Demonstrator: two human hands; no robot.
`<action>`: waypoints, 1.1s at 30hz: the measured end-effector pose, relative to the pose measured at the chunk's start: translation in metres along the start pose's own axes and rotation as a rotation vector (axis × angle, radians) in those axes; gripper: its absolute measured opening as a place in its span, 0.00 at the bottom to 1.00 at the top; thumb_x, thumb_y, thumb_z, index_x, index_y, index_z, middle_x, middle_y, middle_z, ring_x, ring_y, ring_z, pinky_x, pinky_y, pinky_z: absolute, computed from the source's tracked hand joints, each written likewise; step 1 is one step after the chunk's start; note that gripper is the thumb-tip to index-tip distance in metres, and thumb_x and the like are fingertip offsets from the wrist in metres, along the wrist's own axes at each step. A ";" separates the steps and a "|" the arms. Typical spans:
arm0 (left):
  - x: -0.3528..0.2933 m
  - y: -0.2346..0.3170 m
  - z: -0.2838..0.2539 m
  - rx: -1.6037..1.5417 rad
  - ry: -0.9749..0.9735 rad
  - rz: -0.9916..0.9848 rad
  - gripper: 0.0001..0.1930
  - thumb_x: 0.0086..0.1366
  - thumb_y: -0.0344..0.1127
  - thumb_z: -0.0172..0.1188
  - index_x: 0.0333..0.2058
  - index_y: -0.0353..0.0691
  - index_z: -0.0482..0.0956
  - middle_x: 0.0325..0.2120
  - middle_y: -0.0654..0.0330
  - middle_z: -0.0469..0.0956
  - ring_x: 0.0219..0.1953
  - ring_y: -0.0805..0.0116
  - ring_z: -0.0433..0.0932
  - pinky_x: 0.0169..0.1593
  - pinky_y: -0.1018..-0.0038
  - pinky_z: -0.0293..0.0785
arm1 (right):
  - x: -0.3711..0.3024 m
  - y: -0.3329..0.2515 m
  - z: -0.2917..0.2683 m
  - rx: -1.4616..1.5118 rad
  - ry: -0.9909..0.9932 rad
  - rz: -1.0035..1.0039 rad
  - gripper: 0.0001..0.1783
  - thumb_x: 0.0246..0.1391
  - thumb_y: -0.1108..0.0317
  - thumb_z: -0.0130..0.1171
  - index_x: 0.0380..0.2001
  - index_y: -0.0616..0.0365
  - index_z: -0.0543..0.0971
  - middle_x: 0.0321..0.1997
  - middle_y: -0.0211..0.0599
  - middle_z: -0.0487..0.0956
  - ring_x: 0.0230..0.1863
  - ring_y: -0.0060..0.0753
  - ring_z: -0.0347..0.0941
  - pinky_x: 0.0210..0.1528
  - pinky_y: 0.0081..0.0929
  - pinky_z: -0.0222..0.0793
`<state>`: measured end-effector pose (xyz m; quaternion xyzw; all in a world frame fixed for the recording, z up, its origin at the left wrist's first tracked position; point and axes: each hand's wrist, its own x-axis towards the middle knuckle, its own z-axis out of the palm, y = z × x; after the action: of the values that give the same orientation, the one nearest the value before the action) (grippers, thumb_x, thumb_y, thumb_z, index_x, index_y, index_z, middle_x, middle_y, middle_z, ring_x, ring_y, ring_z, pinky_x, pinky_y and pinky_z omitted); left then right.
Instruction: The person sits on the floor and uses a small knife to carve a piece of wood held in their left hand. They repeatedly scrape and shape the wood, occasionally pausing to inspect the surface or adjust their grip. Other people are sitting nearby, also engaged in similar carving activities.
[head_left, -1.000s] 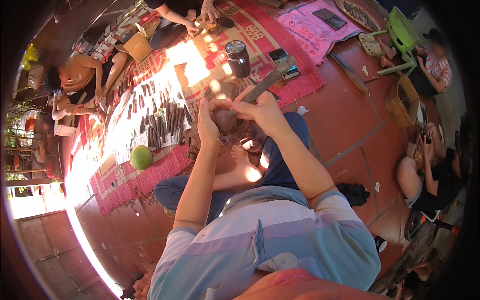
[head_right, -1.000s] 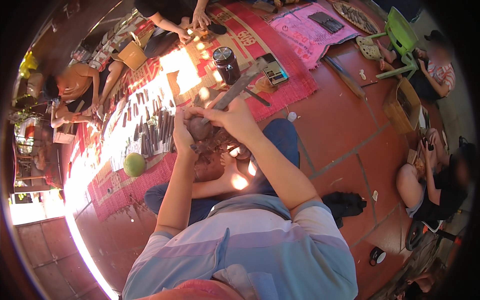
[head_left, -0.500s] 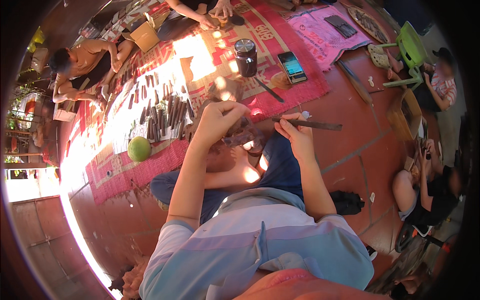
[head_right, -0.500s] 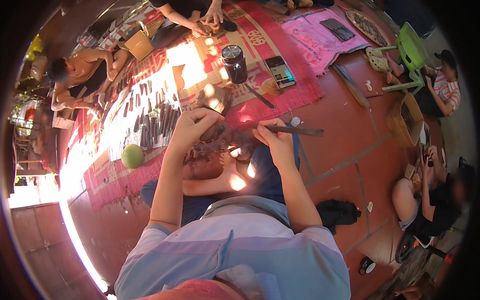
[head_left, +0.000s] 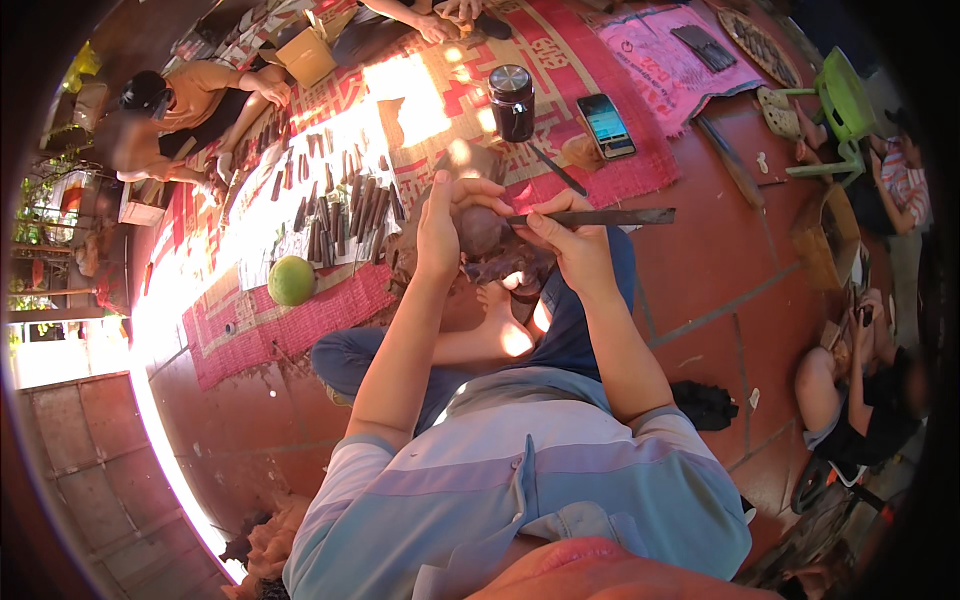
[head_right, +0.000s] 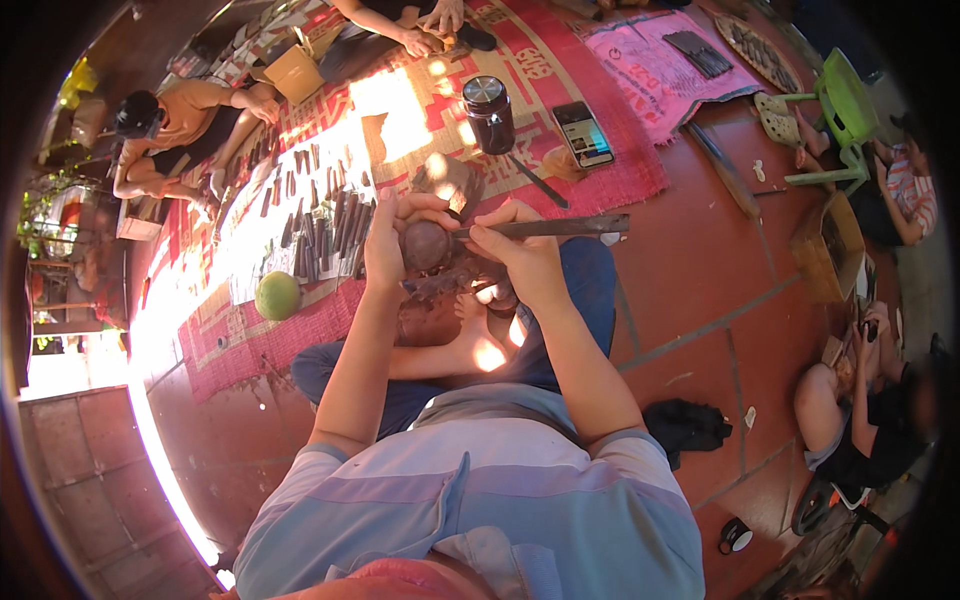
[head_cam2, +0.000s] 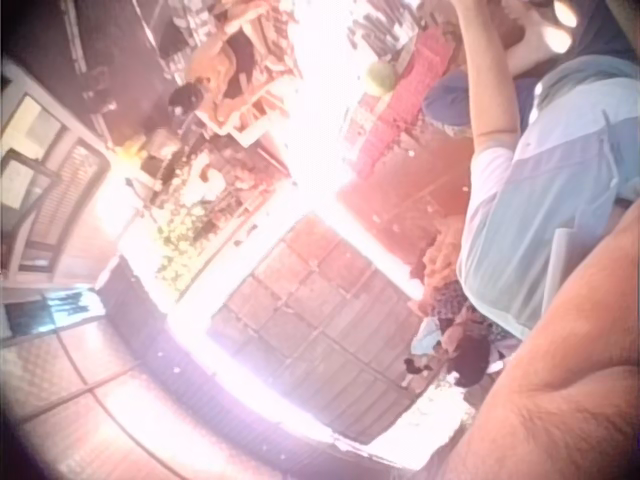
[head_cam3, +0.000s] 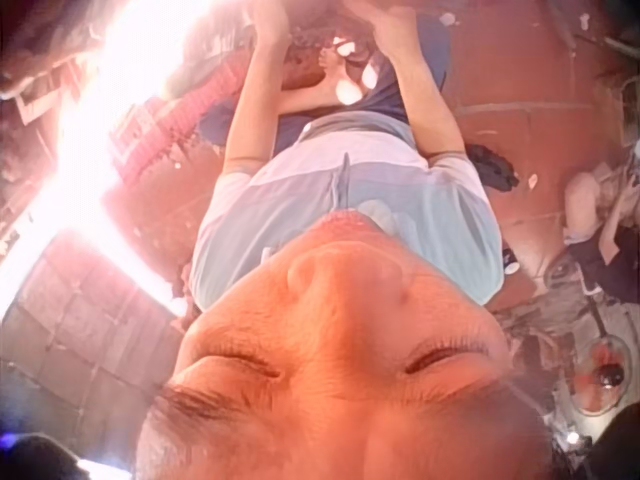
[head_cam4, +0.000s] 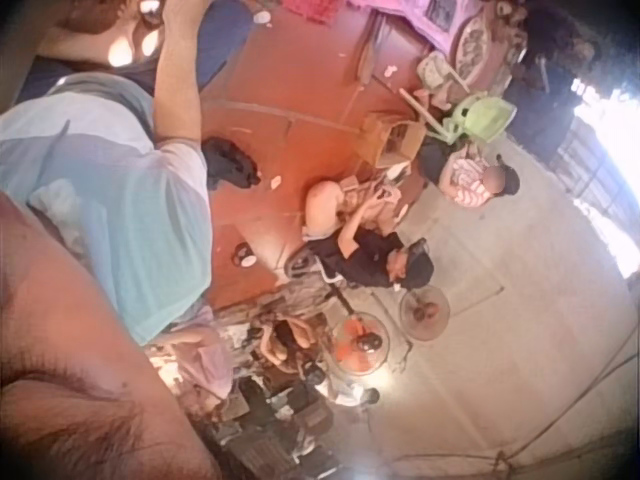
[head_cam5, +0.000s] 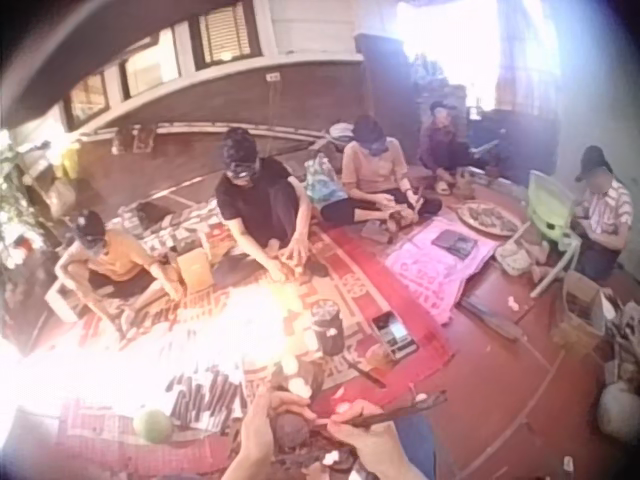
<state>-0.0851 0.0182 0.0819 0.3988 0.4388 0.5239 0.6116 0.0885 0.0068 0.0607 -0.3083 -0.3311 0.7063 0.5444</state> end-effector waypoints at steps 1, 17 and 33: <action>0.001 -0.001 0.000 0.000 0.001 -0.001 0.33 0.69 0.56 0.28 0.36 0.32 0.75 0.26 0.51 0.78 0.28 0.66 0.77 0.35 0.75 0.75 | -0.004 0.000 0.001 -0.097 -0.022 -0.046 0.05 0.48 0.76 0.63 0.29 0.62 0.77 0.33 0.32 0.77 0.40 0.22 0.74 0.45 0.20 0.69; 0.003 -0.003 -0.005 0.026 0.012 0.003 0.28 0.69 0.50 0.34 0.40 0.28 0.74 0.29 0.49 0.78 0.35 0.60 0.78 0.42 0.70 0.75 | 0.011 0.006 -0.002 -0.032 -0.046 -0.060 0.07 0.45 0.74 0.66 0.28 0.61 0.76 0.29 0.30 0.77 0.34 0.17 0.72 0.36 0.16 0.67; 0.000 0.001 0.004 0.052 0.014 0.035 0.28 0.70 0.47 0.33 0.39 0.28 0.77 0.28 0.49 0.80 0.34 0.62 0.79 0.44 0.73 0.73 | 0.018 0.006 -0.010 0.101 -0.116 0.030 0.09 0.46 0.73 0.65 0.30 0.59 0.75 0.32 0.31 0.77 0.36 0.20 0.72 0.38 0.17 0.68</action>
<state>-0.0818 0.0184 0.0844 0.4182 0.4495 0.5257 0.5888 0.0889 0.0248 0.0485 -0.2439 -0.3215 0.7470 0.5283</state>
